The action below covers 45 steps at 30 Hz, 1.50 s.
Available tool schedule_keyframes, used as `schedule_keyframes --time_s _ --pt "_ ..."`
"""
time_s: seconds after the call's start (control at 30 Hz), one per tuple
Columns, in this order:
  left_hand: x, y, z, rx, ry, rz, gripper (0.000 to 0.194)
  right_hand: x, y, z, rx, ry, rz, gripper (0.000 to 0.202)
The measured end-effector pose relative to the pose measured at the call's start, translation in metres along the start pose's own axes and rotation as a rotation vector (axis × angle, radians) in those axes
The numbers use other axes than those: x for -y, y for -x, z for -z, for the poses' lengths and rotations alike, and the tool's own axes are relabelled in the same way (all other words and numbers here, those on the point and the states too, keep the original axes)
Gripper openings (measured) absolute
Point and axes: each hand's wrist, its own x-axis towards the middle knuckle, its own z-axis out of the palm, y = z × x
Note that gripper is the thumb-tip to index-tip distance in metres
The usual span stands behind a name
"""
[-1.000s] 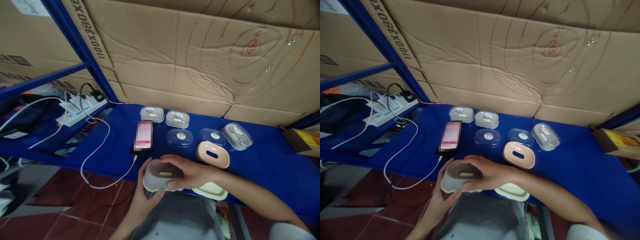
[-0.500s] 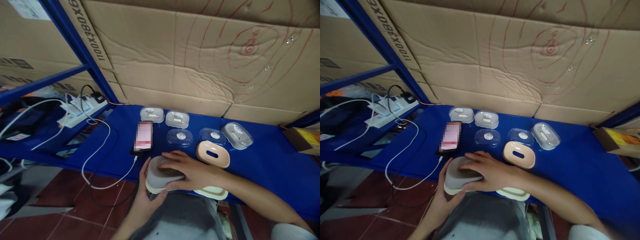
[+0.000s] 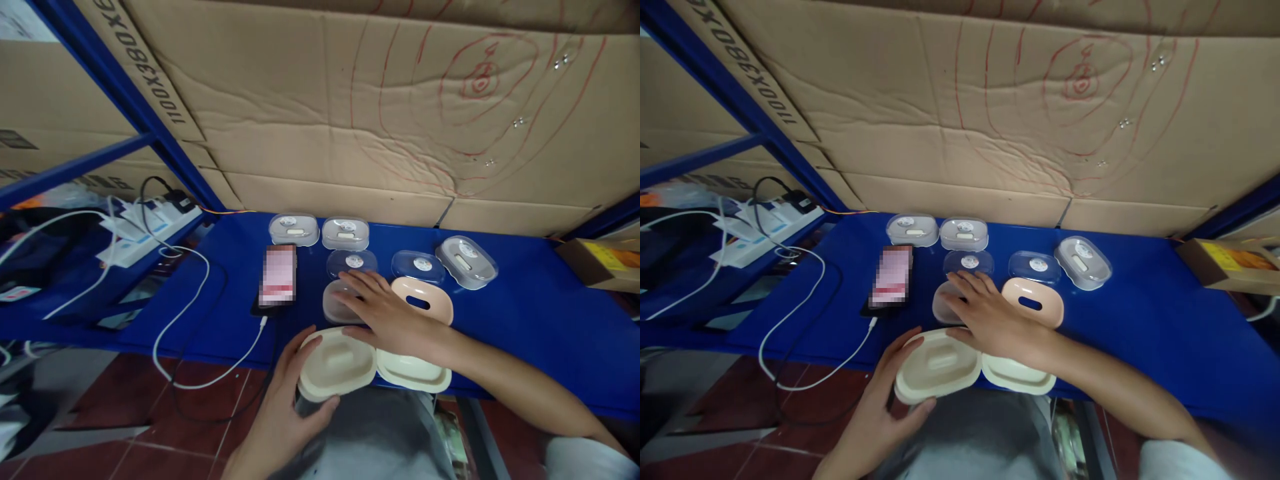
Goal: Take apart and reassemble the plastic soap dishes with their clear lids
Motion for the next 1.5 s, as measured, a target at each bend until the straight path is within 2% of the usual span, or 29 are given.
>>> schedule_keyframes --time_s 0.13,0.23,0.3,0.4,0.5,0.6,0.7,0.83,0.97,1.1,1.17,1.3,1.5 --pt "0.0 -0.011 -0.005 -0.041 -0.189 -0.019 0.072 0.022 0.033 0.004 -0.037 0.076 -0.014 0.058" --pt "0.002 -0.017 -0.011 -0.075 -0.307 -0.126 0.066 0.038 0.071 -0.012 -0.082 0.192 0.0 0.068" --pt "0.002 -0.019 -0.015 -0.092 -0.386 -0.229 0.059 0.037 0.095 -0.025 -0.14 0.261 0.042 0.062" --pt "-0.002 -0.023 -0.02 -0.109 -0.473 -0.36 0.048 0.016 0.122 -0.037 -0.204 0.354 0.071 0.051" --pt "-0.011 -0.028 -0.024 -0.09 -0.536 -0.451 0.045 -0.016 0.136 -0.04 -0.185 0.379 0.095 0.055" --pt "-0.02 -0.039 -0.027 -0.045 -0.582 -0.5 0.052 -0.042 0.138 -0.037 -0.187 0.374 0.135 0.062" --pt "-0.024 -0.052 -0.03 0.006 -0.629 -0.512 0.063 -0.053 0.132 -0.028 -0.218 0.404 0.159 0.062" --pt "-0.02 -0.064 -0.037 0.05 -0.696 -0.495 0.072 -0.051 0.112 -0.012 -0.265 0.415 0.158 0.053" --pt "-0.015 -0.066 -0.043 -0.007 -0.71 -0.473 0.065 -0.045 0.079 0.0 -0.275 0.388 0.152 0.04" --pt "-0.013 -0.064 -0.045 -0.074 -0.704 -0.476 0.064 -0.046 0.036 0.009 -0.242 0.342 0.236 0.036" --pt "-0.012 -0.063 -0.045 -0.099 -0.671 -0.492 0.063 -0.05 0.008 0.013 -0.207 0.33 0.242 0.034" --pt "-0.011 -0.061 -0.045 -0.167 -0.571 -0.54 0.054 -0.063 -0.064 0.018 -0.14 0.269 0.151 0.035" --pt "-0.011 -0.058 -0.045 -0.248 -0.513 -0.6 0.038 -0.072 -0.174 -0.004 -0.052 0.162 0.047 0.044"
